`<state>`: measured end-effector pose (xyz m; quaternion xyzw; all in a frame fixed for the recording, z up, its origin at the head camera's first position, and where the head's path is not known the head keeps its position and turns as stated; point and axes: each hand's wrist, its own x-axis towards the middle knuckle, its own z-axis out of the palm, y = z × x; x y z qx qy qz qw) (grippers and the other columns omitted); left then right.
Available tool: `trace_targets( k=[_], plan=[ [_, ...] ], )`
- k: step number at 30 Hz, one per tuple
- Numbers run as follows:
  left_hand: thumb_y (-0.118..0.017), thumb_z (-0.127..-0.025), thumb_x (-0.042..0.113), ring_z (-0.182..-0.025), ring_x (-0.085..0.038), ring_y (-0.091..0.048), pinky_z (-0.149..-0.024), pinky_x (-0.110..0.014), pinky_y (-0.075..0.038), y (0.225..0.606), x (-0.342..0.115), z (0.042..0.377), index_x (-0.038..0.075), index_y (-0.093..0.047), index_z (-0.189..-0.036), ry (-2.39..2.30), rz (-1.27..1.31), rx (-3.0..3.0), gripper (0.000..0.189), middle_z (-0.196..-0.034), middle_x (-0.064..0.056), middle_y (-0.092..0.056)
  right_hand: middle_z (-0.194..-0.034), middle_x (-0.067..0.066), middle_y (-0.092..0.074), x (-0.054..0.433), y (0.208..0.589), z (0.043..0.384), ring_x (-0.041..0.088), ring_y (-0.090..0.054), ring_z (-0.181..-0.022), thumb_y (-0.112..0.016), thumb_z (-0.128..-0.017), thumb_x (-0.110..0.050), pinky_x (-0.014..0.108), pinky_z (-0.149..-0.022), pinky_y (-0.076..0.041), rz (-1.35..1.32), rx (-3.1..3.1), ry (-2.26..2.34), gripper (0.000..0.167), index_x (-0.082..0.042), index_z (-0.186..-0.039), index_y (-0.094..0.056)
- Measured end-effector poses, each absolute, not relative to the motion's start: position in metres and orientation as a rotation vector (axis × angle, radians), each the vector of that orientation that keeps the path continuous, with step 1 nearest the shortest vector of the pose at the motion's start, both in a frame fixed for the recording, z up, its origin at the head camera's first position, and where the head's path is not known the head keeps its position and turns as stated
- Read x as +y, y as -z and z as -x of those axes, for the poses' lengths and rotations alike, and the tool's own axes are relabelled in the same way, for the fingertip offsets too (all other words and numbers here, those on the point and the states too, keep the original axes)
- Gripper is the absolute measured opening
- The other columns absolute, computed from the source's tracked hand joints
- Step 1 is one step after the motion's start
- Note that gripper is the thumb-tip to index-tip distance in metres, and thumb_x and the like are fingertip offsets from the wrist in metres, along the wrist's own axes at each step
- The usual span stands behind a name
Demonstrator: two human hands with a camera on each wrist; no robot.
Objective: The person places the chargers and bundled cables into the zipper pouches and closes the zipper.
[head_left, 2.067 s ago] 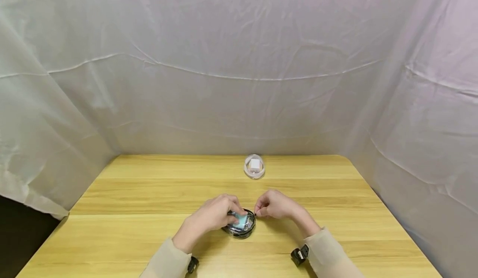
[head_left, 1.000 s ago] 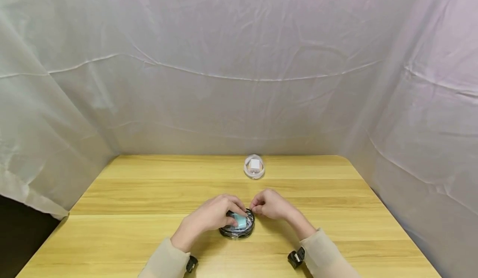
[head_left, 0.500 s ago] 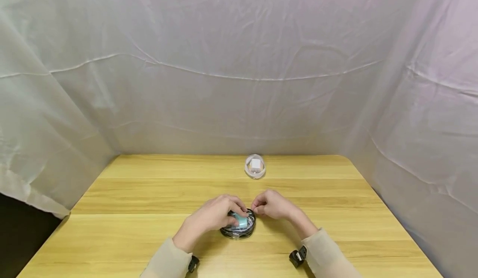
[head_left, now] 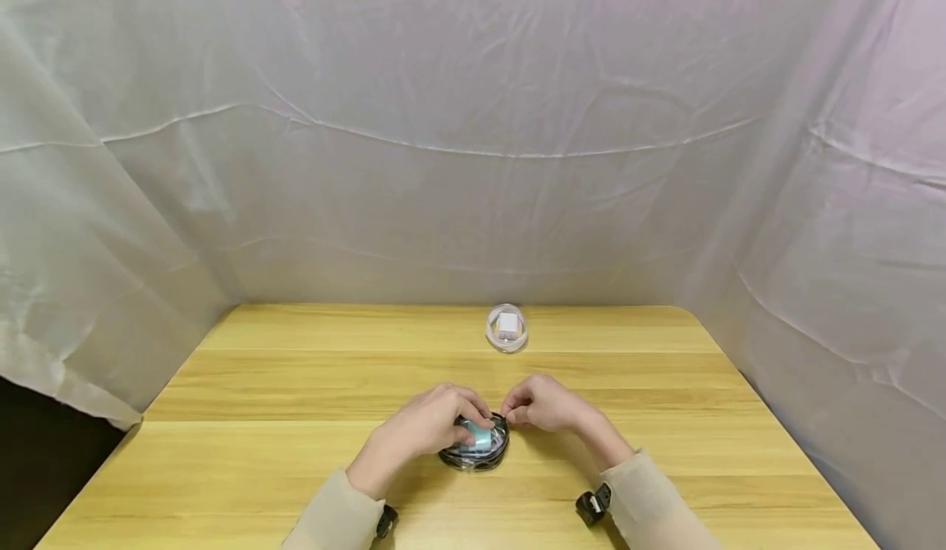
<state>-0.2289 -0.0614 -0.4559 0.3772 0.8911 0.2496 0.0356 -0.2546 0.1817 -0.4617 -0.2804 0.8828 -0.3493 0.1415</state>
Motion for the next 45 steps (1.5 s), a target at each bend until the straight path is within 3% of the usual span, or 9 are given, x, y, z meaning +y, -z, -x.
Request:
trace_targets(
  k=[9,19,31,45],
  plan=[
    [-0.086,-0.083,0.009,-0.116,-0.013,-0.067,-0.100,-0.033,-0.056,0.454,-0.061,0.228,0.018,-0.083,-0.108,-0.768,-1.158,2.732,0.026,-0.121,0.011,-0.074,-0.077,-0.001,-0.069,0.191,0.456,0.254,0.004,-0.053,-0.066,-0.072,-0.093,0.000,0.019,-0.060,-0.046,0.835,2.490,1.016,0.008,-0.004,-0.088,-0.077],
    [-0.085,-0.085,0.008,-0.116,-0.017,-0.068,-0.101,-0.037,-0.056,0.454,-0.066,0.227,0.016,-0.083,-0.109,-0.754,-1.223,2.735,0.026,-0.121,0.006,-0.074,-0.077,0.003,-0.070,0.187,0.459,0.253,0.007,-0.054,-0.066,-0.071,-0.094,0.001,0.022,-0.062,-0.047,0.786,2.518,1.002,0.010,-0.005,-0.088,-0.077],
    [-0.086,-0.086,0.020,-0.111,-0.012,-0.065,-0.096,-0.033,-0.056,0.450,-0.065,0.223,0.021,-0.082,-0.113,-0.664,-1.190,2.777,0.027,-0.119,0.009,-0.070,-0.076,0.002,-0.069,0.175,0.465,0.253,0.008,-0.056,-0.066,-0.071,-0.094,-0.002,0.022,-0.059,-0.048,0.695,2.613,1.059,0.009,-0.007,-0.087,-0.075],
    [-0.087,-0.084,0.017,-0.121,-0.013,-0.063,-0.105,-0.034,-0.052,0.454,-0.064,0.227,0.018,-0.083,-0.110,-0.716,-1.259,2.739,0.026,-0.124,0.010,-0.071,-0.079,0.005,-0.070,0.175,0.465,0.253,0.013,-0.061,-0.068,-0.069,-0.095,0.002,0.023,-0.058,-0.051,0.679,2.572,1.113,0.009,-0.004,-0.090,-0.074]
  ],
)
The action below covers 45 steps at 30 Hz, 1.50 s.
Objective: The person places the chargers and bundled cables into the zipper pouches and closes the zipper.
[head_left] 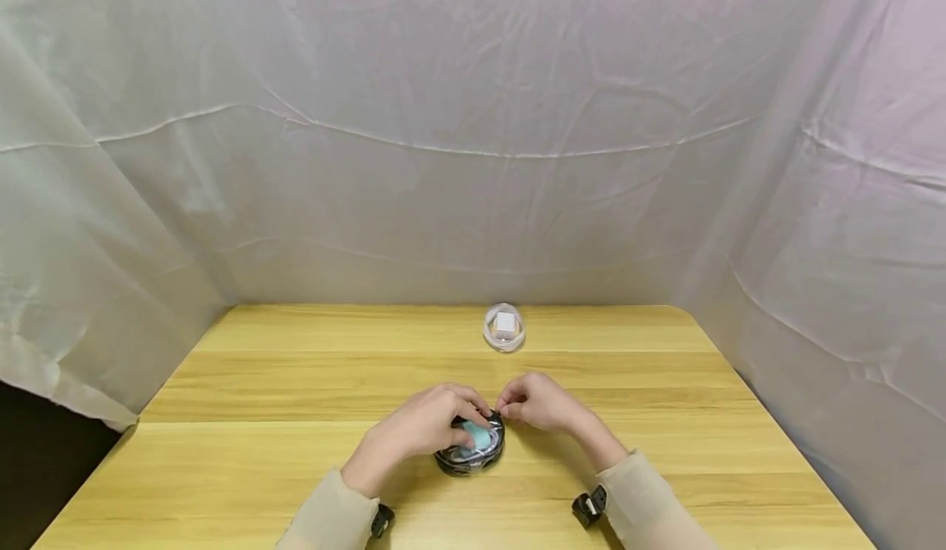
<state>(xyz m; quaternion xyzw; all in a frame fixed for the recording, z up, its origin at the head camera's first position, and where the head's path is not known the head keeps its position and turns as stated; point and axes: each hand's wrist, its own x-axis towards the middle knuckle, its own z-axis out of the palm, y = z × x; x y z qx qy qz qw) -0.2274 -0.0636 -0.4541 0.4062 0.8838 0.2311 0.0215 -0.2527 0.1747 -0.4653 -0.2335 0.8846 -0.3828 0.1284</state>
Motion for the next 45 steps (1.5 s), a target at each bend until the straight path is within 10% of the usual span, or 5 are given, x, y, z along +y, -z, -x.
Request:
trace_targets(
  k=[45],
  plan=[
    [-0.087,-0.084,0.017,-0.117,-0.012,-0.065,-0.098,-0.033,-0.056,0.455,-0.063,0.227,0.019,-0.083,-0.108,-0.748,-1.123,2.726,0.024,-0.122,0.012,-0.072,-0.082,-0.001,-0.071,0.192,0.457,0.253,0.004,-0.054,-0.069,-0.070,-0.096,-0.001,0.019,-0.063,-0.046,0.898,2.453,0.963,0.010,-0.006,-0.091,-0.077]
  ],
)
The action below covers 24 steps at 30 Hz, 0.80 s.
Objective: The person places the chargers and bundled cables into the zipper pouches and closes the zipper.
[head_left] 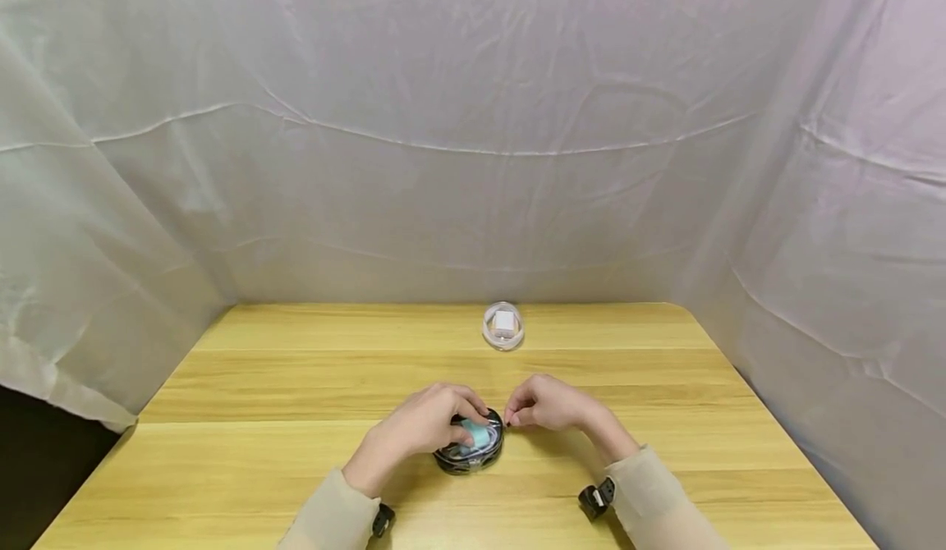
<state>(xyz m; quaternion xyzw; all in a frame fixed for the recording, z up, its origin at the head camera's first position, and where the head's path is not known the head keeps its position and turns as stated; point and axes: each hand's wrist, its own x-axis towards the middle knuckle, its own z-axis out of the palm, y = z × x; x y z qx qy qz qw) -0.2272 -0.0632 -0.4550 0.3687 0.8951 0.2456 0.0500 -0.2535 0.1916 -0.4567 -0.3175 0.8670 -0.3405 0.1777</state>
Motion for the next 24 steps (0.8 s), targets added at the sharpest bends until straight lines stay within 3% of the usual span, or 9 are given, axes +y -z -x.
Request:
trace_targets(
  k=[10,18,24],
  plan=[
    [-0.087,-0.086,0.019,-0.116,-0.016,-0.065,-0.096,-0.034,-0.056,0.453,-0.068,0.226,0.017,-0.083,-0.110,-0.736,-1.185,2.711,0.025,-0.124,0.006,-0.071,-0.077,0.004,-0.068,0.185,0.460,0.252,0.007,-0.054,-0.066,-0.068,-0.096,0.001,0.022,-0.061,-0.048,0.806,2.519,0.966,0.010,-0.005,-0.090,-0.075],
    [-0.088,-0.084,0.021,-0.091,-0.008,-0.062,-0.079,-0.021,-0.053,0.450,-0.069,0.226,0.014,-0.082,-0.112,-0.759,-1.175,2.682,0.030,-0.116,0.004,-0.065,-0.078,0.001,-0.068,0.177,0.464,0.254,0.008,-0.055,-0.069,-0.068,-0.096,0.000,0.023,-0.062,-0.047,0.751,2.621,0.980,0.013,-0.009,-0.088,-0.074],
    [-0.089,-0.082,0.018,-0.116,-0.014,-0.063,-0.103,-0.032,-0.052,0.452,-0.067,0.225,0.017,-0.082,-0.111,-0.729,-1.296,2.698,0.030,-0.123,0.006,-0.069,-0.079,0.002,-0.069,0.174,0.465,0.254,0.010,-0.057,-0.072,-0.068,-0.094,0.003,0.023,-0.063,-0.049,0.766,2.631,1.009,0.013,-0.006,-0.087,-0.074]
  ],
)
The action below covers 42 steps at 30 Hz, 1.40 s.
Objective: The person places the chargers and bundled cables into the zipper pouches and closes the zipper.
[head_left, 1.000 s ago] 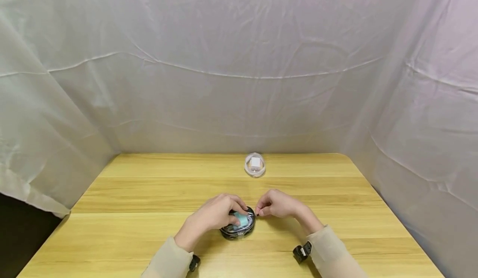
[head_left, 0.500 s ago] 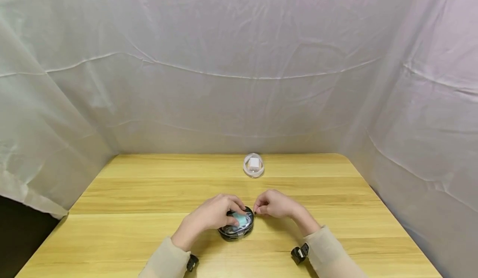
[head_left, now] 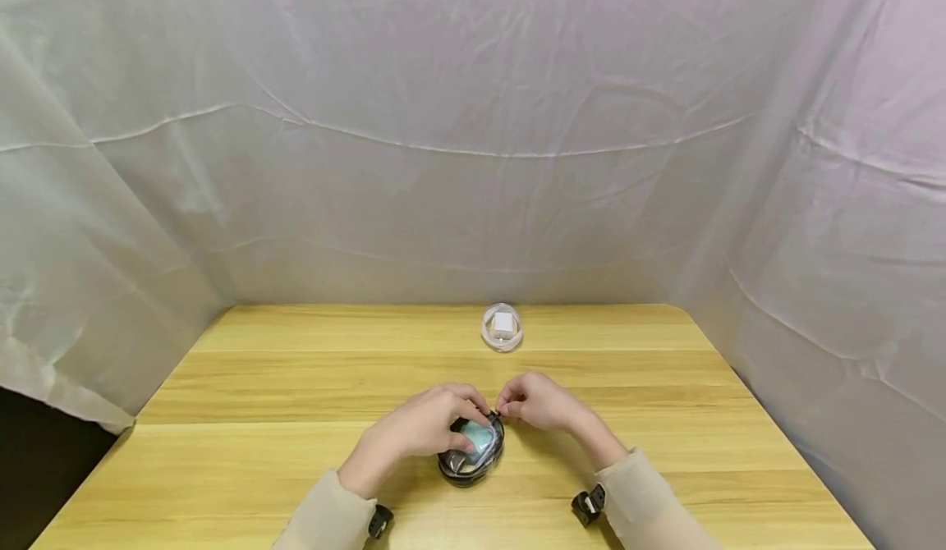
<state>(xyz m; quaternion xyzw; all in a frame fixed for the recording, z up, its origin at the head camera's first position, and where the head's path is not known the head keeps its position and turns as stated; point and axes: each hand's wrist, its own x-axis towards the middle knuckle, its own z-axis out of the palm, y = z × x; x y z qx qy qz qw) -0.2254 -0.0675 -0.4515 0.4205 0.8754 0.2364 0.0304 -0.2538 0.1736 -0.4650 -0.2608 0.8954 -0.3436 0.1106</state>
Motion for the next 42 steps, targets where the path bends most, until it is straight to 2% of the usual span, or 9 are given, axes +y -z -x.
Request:
trace_targets(
  k=[4,9,24,31,42],
  plan=[
    [-0.088,-0.083,0.019,-0.126,-0.020,-0.060,-0.111,-0.040,-0.047,0.453,-0.067,0.225,0.018,-0.083,-0.108,-0.714,-1.286,2.697,0.026,-0.127,0.008,-0.071,-0.082,0.000,-0.072,0.175,0.466,0.254,0.011,-0.060,-0.075,-0.069,-0.093,0.003,0.025,-0.067,-0.051,0.776,2.616,1.014,0.012,-0.007,-0.089,-0.075],
    [-0.087,-0.084,0.020,-0.126,-0.019,-0.059,-0.111,-0.040,-0.047,0.453,-0.066,0.227,0.017,-0.083,-0.106,-0.729,-1.267,2.680,0.023,-0.127,0.008,-0.071,-0.086,0.000,-0.074,0.179,0.466,0.256,0.012,-0.061,-0.077,-0.070,-0.093,0.004,0.024,-0.067,-0.052,0.781,2.589,1.018,0.014,-0.007,-0.091,-0.078],
    [-0.087,-0.083,0.021,-0.121,-0.017,-0.063,-0.107,-0.035,-0.051,0.457,-0.064,0.231,0.017,-0.084,-0.105,-0.742,-1.251,2.679,0.022,-0.124,0.005,-0.074,-0.080,0.003,-0.073,0.183,0.464,0.256,0.012,-0.061,-0.071,-0.070,-0.093,0.004,0.020,-0.061,-0.050,0.783,2.533,1.054,0.012,-0.004,-0.088,-0.076],
    [-0.087,-0.084,0.022,-0.121,-0.016,-0.063,-0.105,-0.034,-0.052,0.458,-0.064,0.231,0.019,-0.084,-0.104,-0.726,-1.213,2.695,0.021,-0.124,0.008,-0.073,-0.080,0.006,-0.073,0.189,0.459,0.256,0.011,-0.060,-0.070,-0.070,-0.093,0.004,0.019,-0.061,-0.051,0.833,2.459,1.052,0.010,-0.001,-0.088,-0.076],
    [-0.087,-0.084,0.020,-0.118,-0.014,-0.066,-0.100,-0.028,-0.054,0.458,-0.064,0.232,0.018,-0.084,-0.105,-0.744,-1.221,2.674,0.021,-0.124,0.005,-0.074,-0.078,0.003,-0.073,0.194,0.454,0.255,0.003,-0.057,-0.067,-0.073,-0.093,0.000,0.016,-0.060,-0.047,0.890,2.397,0.985,0.006,-0.002,-0.090,-0.077]
  ],
)
